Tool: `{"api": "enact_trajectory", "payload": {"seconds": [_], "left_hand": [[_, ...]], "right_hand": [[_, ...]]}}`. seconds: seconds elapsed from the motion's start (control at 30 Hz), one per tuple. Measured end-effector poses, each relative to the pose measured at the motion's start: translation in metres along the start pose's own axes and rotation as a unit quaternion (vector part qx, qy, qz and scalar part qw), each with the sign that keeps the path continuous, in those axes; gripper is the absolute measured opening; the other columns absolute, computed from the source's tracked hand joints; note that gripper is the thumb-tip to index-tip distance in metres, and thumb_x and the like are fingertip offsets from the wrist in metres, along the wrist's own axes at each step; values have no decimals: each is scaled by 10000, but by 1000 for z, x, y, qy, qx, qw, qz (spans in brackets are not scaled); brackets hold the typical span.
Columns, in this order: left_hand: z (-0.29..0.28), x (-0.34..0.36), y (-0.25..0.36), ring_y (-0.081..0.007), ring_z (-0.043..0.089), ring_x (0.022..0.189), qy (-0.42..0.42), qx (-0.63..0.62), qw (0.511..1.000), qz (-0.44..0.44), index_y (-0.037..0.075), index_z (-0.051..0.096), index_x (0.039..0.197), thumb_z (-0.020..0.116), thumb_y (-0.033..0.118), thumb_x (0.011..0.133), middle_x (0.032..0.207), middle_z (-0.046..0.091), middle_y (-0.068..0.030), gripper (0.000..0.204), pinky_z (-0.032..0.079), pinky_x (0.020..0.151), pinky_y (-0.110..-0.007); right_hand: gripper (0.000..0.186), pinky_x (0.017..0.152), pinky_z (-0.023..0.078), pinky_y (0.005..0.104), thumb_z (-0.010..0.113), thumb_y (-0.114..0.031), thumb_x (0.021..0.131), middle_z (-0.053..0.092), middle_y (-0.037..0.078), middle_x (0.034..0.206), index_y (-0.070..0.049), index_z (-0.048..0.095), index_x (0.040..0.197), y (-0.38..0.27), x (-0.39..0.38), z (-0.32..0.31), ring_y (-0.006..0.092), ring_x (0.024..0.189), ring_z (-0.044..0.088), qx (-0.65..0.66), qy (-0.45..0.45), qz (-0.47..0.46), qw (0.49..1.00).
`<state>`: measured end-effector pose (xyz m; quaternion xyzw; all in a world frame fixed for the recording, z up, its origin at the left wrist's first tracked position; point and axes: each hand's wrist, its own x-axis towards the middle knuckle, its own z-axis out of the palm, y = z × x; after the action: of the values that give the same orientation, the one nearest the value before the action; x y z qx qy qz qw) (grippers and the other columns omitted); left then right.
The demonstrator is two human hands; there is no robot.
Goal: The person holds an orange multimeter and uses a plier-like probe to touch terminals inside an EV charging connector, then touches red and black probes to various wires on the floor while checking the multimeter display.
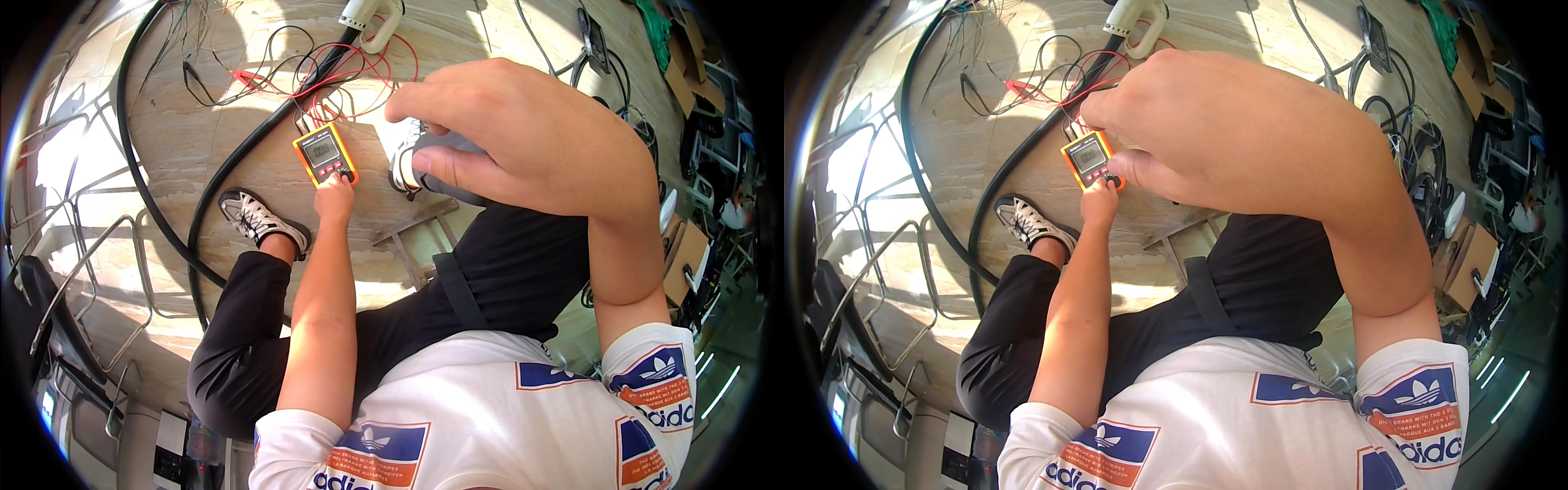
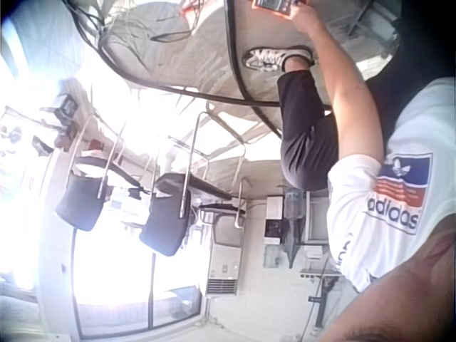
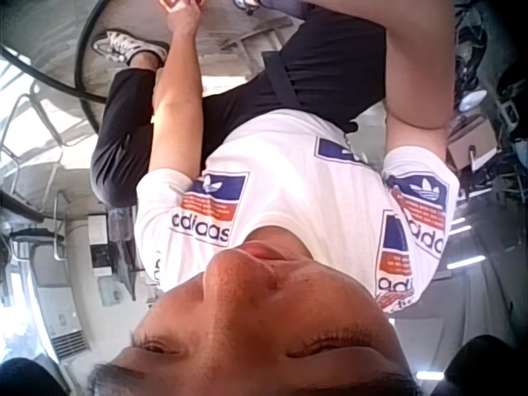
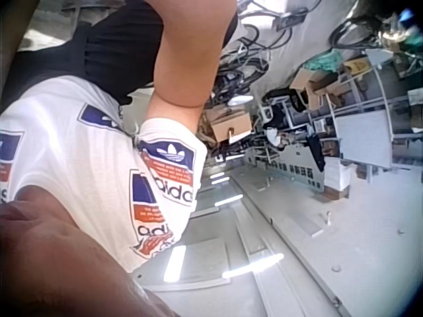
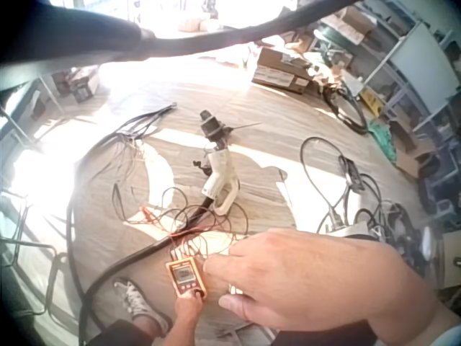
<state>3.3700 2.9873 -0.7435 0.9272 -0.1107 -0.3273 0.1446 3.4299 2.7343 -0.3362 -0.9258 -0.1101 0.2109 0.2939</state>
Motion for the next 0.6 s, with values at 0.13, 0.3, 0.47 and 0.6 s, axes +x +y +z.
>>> {"api": "enact_trajectory", "payload": {"seconds": [0.13,0.3,0.47,0.6], "left_hand": [[5,4,1,-378,694,883,-12,-7,1000,-13,87,670,1003,552,352,954,946,704,-182,294,563,783,-479],[6,0,3,-355,709,854,1,59,998,32,82,659,1012,507,305,982,918,706,-160,272,580,731,-460],[2,4,1,-275,729,797,-19,206,972,107,97,661,983,463,226,991,895,716,-100,236,585,630,-394],[-3,2,6,-244,733,787,-24,246,961,126,110,663,985,467,210,975,882,716,-66,221,575,599,-379]], "right_hand": [[343,749,487,431,662,-176,842,638,173,897,9,610,1127,2,0,1,382,839,616,11,10,-10,1000],[322,747,482,434,655,-162,841,632,175,886,6,606,1111,4,-2,2,386,835,612,1,15,-17,1000],[306,747,481,437,641,-144,844,631,177,886,7,603,1107,4,-2,1,388,837,611,15,0,-3,1000],[305,744,482,438,637,-142,845,631,179,889,10,602,1107,5,-4,1,389,840,613,11,14,-14,1000]]}}
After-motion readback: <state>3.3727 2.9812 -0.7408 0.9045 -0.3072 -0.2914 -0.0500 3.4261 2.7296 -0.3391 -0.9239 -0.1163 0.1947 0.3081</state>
